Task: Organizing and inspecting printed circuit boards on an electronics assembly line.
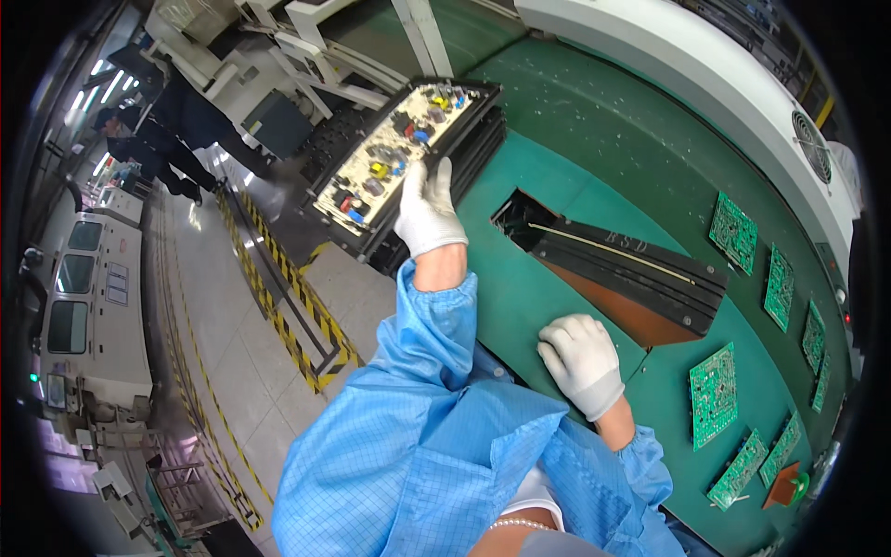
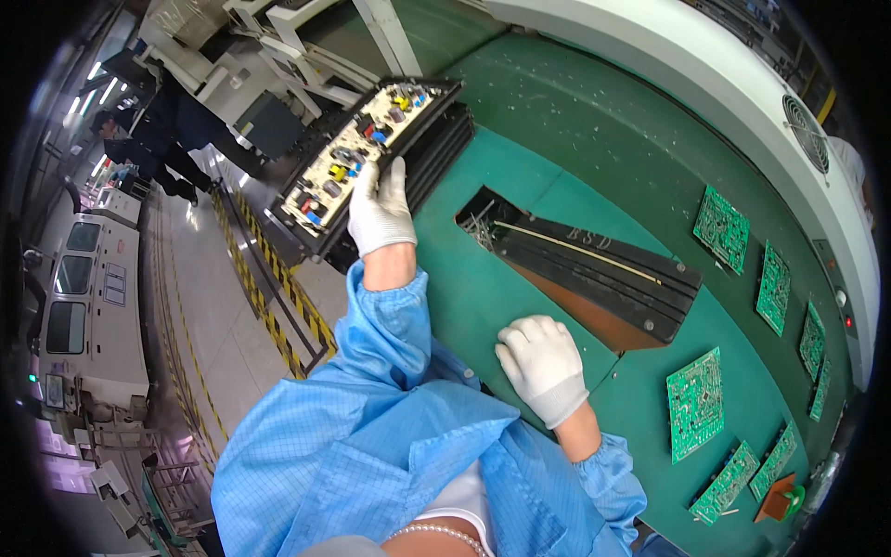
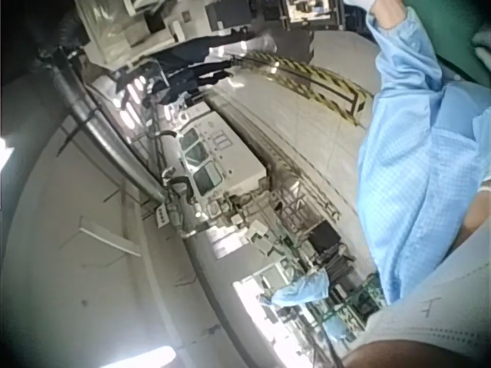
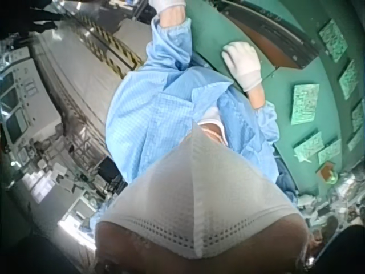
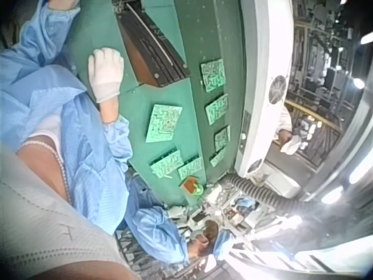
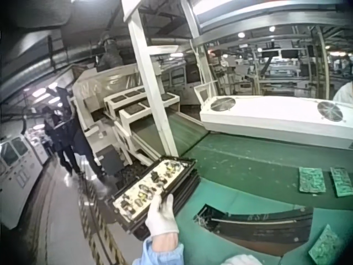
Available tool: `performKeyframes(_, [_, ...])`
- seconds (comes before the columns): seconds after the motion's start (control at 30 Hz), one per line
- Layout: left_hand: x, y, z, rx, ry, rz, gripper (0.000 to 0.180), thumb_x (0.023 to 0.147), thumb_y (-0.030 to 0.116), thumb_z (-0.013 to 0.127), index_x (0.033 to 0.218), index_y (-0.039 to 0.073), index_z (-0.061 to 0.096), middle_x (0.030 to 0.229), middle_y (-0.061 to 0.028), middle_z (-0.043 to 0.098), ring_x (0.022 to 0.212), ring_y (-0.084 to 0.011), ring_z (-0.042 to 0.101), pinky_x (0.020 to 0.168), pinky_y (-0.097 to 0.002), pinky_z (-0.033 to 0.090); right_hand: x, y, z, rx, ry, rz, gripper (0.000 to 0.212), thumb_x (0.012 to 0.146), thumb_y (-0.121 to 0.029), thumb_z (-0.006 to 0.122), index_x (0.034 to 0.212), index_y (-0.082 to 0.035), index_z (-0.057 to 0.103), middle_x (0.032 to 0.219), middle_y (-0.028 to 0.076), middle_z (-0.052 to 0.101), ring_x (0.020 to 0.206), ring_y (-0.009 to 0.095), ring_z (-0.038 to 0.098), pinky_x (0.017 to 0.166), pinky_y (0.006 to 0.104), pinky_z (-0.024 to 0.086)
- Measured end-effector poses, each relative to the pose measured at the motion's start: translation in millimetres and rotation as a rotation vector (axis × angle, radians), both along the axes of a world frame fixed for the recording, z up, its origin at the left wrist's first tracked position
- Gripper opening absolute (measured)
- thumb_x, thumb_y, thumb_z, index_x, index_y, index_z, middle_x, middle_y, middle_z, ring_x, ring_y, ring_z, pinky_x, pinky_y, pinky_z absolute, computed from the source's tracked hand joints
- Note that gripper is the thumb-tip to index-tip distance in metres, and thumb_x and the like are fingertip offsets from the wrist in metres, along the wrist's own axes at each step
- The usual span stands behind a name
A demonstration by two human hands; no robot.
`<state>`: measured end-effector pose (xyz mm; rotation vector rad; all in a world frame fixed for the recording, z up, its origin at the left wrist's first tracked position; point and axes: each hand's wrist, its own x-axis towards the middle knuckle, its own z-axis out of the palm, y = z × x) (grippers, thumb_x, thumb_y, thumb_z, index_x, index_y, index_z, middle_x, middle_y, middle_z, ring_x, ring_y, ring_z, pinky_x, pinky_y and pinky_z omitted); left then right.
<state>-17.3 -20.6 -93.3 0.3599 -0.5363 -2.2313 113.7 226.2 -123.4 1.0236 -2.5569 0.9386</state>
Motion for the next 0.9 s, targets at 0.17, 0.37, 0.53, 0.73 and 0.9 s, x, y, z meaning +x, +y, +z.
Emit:
performKeyframes(0.17, [-4.8, -6.7, -6.3, 0.053, -0.062, -0.096, 0.025, 0.091, 0.002, 0.065, 0.112, -0.009, 0.060, 0.113, -0.0162, 0.062, 0.104, -0.0293, 0.063, 0.101, -0.0475, 0.054, -0.1, 1.9, -1.3, 0.010, -0.003, 0.001, 0.012, 0.081, -0.015, 0.069, 0.090, -0.008, 0.066, 0.093, 0.006, 0.064, 0.094, 0.027, 0.060, 0.084, 0.0387, 0.046])
performKeyframes(0.37, [9.7, -6.9, -6.6, -0.004, -0.079, -0.180, 0.031, 0.092, 0.004, 0.064, 0.120, -0.007, 0.057, 0.118, -0.0183, 0.062, 0.107, -0.0338, 0.063, 0.104, -0.0469, 0.051, 0.3, -1.4, -2.7, 0.045, 0.004, 0.002, 0.015, 0.081, -0.016, 0.070, 0.093, -0.009, 0.066, 0.095, 0.006, 0.063, 0.096, 0.026, 0.060, 0.084, 0.0384, 0.046])
performKeyframes(0.53, [9.6, 0.8, -6.2, -0.043, -0.065, -0.135, 0.040, 0.091, 0.005, 0.066, 0.127, -0.007, 0.052, 0.121, -0.0191, 0.060, 0.113, -0.0349, 0.060, 0.103, -0.0473, 0.051, -0.4, -3.0, 1.0, 0.017, -0.044, 0.017, 0.014, 0.080, -0.012, 0.070, 0.092, -0.007, 0.066, 0.094, 0.007, 0.063, 0.096, 0.028, 0.059, 0.084, 0.0399, 0.046])
performKeyframes(0.73, [26.3, -0.5, 8.2, 0.165, -0.160, -0.470, 0.049, 0.097, 0.033, 0.062, 0.112, -0.012, 0.055, 0.104, -0.0304, 0.066, 0.085, -0.0404, 0.069, 0.078, -0.0495, 0.060, 0.6, -6.9, 3.4, 0.027, -0.034, 0.007, 0.018, 0.079, -0.011, 0.071, 0.096, -0.007, 0.065, 0.096, 0.008, 0.062, 0.097, 0.029, 0.059, 0.085, 0.0400, 0.046])
performKeyframes(0.9, [75.7, 14.7, 22.3, -0.413, -0.125, -1.036, 0.043, 0.097, 0.028, 0.061, 0.110, -0.013, 0.054, 0.103, -0.0320, 0.065, 0.085, -0.0379, 0.071, 0.070, -0.0431, 0.062, 1.0, -11.0, 4.9, 0.049, -0.039, 0.019, 0.019, 0.079, -0.010, 0.071, 0.096, -0.007, 0.065, 0.097, 0.008, 0.063, 0.095, 0.030, 0.059, 0.085, 0.0404, 0.046])
